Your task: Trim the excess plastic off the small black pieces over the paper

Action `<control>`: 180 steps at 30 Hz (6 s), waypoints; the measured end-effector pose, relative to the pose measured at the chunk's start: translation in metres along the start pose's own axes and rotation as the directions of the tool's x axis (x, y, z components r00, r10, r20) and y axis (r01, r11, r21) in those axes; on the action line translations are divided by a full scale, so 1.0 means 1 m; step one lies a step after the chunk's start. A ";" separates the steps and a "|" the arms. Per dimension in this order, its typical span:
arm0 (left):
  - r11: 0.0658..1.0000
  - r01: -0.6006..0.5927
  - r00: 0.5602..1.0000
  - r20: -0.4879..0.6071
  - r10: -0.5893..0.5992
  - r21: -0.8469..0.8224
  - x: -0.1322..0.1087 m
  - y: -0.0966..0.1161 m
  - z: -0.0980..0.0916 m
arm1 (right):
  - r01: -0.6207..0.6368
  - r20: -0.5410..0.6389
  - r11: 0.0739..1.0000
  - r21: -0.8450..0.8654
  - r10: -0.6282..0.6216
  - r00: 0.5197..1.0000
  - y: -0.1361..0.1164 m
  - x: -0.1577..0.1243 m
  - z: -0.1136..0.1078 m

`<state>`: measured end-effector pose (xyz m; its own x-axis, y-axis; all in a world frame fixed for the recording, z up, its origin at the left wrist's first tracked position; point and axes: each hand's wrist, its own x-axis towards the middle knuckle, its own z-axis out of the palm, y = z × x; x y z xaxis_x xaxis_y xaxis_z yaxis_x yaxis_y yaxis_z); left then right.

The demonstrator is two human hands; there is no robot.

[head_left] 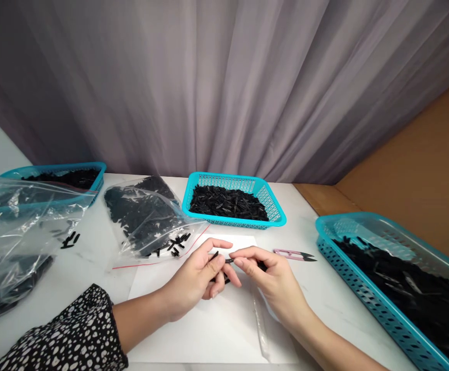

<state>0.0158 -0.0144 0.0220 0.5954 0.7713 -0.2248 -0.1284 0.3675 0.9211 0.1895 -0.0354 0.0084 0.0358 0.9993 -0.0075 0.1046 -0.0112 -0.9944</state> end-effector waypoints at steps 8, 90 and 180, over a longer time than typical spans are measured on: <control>0.992 -0.118 0.992 -0.043 0.120 0.034 0.001 -0.001 -0.001 | 0.010 -0.011 1.000 0.028 -0.010 1.000 0.002 0.000 -0.001; 0.835 -0.186 0.967 -0.057 0.250 0.517 -0.011 -0.004 0.011 | 0.523 0.054 0.466 -0.714 -0.708 0.704 -0.001 -0.014 0.009; 0.959 0.063 0.997 0.060 -0.048 -0.277 0.000 0.000 -0.007 | 0.336 0.103 0.515 -0.789 -0.428 0.898 -0.023 0.124 -0.033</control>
<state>0.0102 -0.0110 0.0203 0.6474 0.7201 -0.2496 -0.3053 0.5451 0.7808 0.2243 0.0878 0.0343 -0.1149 0.9055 0.4085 0.8498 0.3026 -0.4316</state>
